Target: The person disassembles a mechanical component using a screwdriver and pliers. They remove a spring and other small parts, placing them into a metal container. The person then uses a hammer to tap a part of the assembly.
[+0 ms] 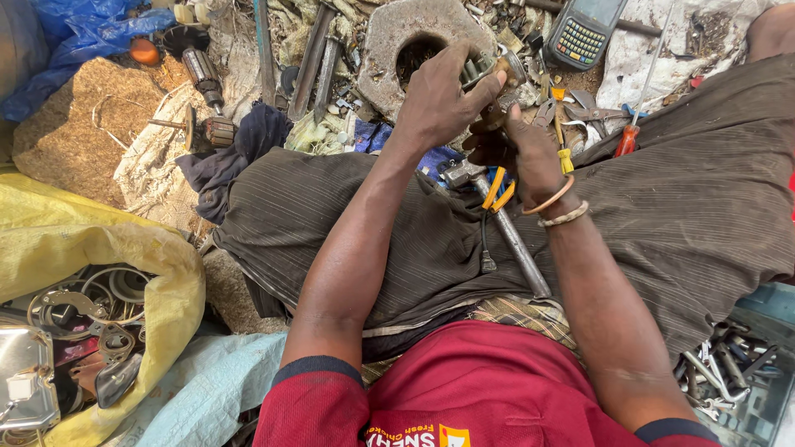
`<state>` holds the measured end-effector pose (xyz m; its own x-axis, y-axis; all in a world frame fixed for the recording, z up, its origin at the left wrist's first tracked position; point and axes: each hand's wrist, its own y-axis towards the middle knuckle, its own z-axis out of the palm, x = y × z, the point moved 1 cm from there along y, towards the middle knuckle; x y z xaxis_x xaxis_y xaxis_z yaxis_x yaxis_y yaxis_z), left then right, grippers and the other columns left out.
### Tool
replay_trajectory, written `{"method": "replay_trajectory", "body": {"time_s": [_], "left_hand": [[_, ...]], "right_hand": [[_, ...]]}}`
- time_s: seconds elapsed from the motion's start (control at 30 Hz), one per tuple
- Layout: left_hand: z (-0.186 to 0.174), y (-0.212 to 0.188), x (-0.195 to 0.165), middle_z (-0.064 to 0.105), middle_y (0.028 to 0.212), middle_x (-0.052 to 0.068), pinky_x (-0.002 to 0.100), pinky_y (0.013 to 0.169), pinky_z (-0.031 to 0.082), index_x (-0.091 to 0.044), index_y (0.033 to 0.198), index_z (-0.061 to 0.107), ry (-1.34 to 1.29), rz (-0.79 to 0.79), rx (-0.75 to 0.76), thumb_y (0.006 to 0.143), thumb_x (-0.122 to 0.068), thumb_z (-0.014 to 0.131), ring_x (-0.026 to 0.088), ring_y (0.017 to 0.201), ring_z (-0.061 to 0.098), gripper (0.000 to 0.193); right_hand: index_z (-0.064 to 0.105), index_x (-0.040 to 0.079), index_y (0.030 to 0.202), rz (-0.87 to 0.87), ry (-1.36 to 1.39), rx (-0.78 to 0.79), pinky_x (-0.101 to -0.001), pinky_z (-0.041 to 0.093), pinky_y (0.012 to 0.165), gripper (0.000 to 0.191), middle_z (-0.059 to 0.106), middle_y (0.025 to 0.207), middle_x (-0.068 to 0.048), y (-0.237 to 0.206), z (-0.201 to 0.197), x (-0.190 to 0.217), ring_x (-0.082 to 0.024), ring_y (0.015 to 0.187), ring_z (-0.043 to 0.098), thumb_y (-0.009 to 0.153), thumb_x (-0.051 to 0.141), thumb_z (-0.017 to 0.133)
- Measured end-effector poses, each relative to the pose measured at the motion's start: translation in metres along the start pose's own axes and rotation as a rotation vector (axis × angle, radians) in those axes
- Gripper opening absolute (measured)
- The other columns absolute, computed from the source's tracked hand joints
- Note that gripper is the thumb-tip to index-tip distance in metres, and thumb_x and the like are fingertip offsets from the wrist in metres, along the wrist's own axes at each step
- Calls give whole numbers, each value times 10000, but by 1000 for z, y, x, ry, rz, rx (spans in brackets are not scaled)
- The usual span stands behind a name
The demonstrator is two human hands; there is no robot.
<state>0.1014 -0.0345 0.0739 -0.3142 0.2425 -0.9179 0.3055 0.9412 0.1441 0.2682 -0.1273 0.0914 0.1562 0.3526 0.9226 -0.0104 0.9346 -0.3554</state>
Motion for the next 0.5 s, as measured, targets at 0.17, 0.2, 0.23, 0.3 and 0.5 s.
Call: {"method": "replay_trajectory", "body": {"time_s": [0.17, 0.2, 0.23, 0.3, 0.5], "left_hand": [[6, 0, 6, 665, 806, 159, 477, 691, 503, -19, 942, 619, 65, -123, 57, 946, -549, 642, 333, 763, 689, 530], [8, 1, 7, 668, 794, 159, 476, 690, 506, -22, 928, 617, 76, -167, 86, 943, -562, 634, 325, 758, 698, 540], [8, 1, 7, 676, 808, 164, 477, 690, 511, -19, 947, 622, 55, -133, 67, 936, -563, 640, 332, 760, 697, 544], [7, 3, 7, 692, 836, 176, 478, 690, 520, -11, 984, 630, 17, -72, 19, 922, -564, 650, 345, 763, 695, 558], [2, 6, 8, 705, 850, 189, 492, 740, 522, -14, 936, 660, 53, -198, 77, 946, -571, 641, 362, 814, 705, 557]], "right_hand": [[593, -31, 1158, -229, -543, -184, -348, 577, 811, 443, 674, 1007, -160, 0, 2, -1, -231, 902, 669, 975, 322, 789], [584, -38, 1145, -387, -752, -221, -359, 571, 809, 460, 664, 1014, -170, -1, 3, 0, -243, 906, 672, 970, 335, 789], [576, -44, 1132, -552, -956, -251, -369, 565, 808, 477, 655, 1022, -180, -2, 5, 1, -255, 910, 675, 966, 348, 790], [636, 2, 1084, -35, -238, -160, -354, 581, 803, 447, 698, 979, -146, 0, 5, -3, -237, 870, 695, 961, 431, 642], [619, -18, 1093, -428, -491, -254, -398, 586, 848, 345, 656, 1085, -141, 1, 9, -1, -258, 949, 678, 904, 178, 831]]}}
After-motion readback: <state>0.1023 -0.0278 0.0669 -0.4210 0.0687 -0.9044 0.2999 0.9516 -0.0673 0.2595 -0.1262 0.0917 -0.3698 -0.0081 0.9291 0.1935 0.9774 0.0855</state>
